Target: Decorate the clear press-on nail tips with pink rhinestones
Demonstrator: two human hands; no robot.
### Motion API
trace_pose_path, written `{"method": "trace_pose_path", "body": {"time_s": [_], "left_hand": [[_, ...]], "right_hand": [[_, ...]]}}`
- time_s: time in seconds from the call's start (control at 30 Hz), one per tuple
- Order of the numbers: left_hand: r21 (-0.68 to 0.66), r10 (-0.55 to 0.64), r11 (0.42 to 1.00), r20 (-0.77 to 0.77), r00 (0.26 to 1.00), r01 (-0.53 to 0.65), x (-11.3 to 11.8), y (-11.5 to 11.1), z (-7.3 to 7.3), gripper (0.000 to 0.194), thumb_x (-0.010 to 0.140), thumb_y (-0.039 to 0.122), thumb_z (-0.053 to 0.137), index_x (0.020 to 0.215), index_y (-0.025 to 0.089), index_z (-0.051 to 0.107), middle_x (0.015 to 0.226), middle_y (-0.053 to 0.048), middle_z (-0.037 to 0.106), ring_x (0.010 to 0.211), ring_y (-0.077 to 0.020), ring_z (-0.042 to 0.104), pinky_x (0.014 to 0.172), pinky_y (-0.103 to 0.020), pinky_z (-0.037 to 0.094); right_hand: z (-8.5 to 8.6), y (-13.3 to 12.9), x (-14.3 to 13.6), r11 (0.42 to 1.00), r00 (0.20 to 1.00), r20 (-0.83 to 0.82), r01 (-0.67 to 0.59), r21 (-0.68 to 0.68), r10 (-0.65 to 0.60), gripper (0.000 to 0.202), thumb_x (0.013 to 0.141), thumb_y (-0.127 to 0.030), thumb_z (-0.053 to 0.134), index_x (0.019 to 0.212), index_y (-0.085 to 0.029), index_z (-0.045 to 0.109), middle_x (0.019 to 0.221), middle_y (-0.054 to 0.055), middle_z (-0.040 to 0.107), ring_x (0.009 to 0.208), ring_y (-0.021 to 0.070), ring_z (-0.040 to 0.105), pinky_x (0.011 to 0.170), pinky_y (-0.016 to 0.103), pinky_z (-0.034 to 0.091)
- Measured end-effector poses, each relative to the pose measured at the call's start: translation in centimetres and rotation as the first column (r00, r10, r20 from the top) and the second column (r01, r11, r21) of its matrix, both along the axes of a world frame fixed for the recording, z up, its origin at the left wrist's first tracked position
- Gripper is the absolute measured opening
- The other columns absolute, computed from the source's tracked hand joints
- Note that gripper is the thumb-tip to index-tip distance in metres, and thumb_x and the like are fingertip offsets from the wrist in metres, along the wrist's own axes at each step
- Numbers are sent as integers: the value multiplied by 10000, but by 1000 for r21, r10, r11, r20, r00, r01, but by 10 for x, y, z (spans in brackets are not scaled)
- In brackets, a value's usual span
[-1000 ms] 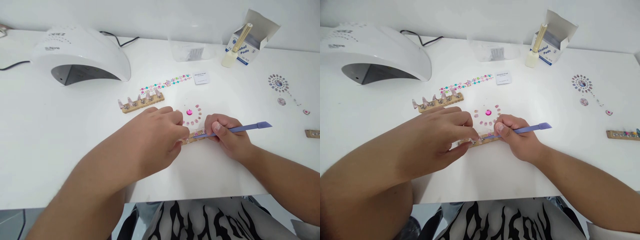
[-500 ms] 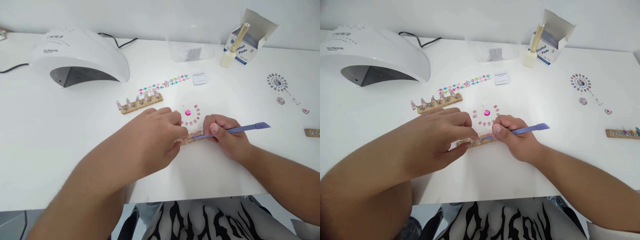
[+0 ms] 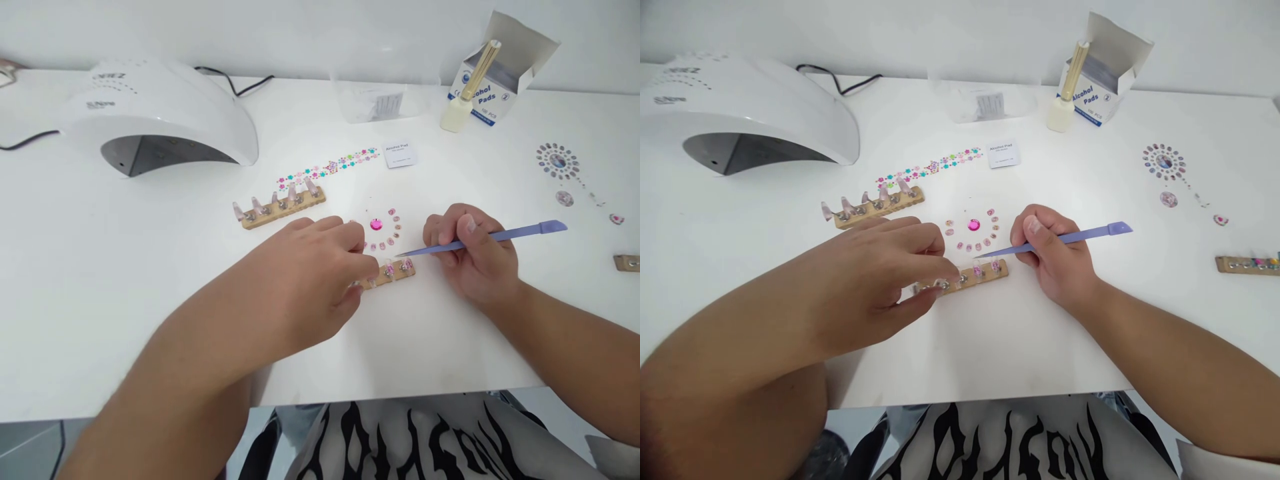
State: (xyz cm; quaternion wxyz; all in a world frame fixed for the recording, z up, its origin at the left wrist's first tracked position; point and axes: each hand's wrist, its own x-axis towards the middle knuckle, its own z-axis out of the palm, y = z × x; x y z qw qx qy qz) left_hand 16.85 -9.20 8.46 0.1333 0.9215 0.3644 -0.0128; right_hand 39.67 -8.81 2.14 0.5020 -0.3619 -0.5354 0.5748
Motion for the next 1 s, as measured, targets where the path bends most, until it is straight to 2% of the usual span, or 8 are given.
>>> {"method": "trace_pose_path", "body": {"time_s": [0.27,0.47,0.77,1.0], "left_hand": [[-36,-23,999,34,999,24,2,2,0,236,834,113,494,783,243,685,770,-41,548,658,-169,473,628,-329,357],[-60,-43,997,71,997,48,5,8,-5,256,868,120,489,687,199,652,733,-41,534,658,-159,466,604,-308,343],[-155,-62,985,123,990,81,7,12,-3,251,874,108,490,811,219,706,774,-40,558,727,-166,495,635,-298,361],[-121,-63,990,106,992,76,7,10,-4,256,893,126,484,764,210,689,742,-37,528,683,-164,462,623,-300,343]], "right_hand": [[0,7,2,995,995,-21,100,23,-100,360,892,-522,550,671,-238,557,512,-36,339,491,125,350,488,296,322],[-2,9,4,992,992,-20,127,23,-126,348,899,-502,535,666,-244,556,501,-34,343,484,128,351,501,309,342],[-2,11,5,990,990,-25,139,16,-139,346,893,-506,536,665,-247,555,483,-29,333,479,135,337,496,317,329],[-3,11,6,990,990,-28,141,11,-141,344,896,-509,531,678,-245,557,488,-31,313,485,134,334,495,311,334]]}}
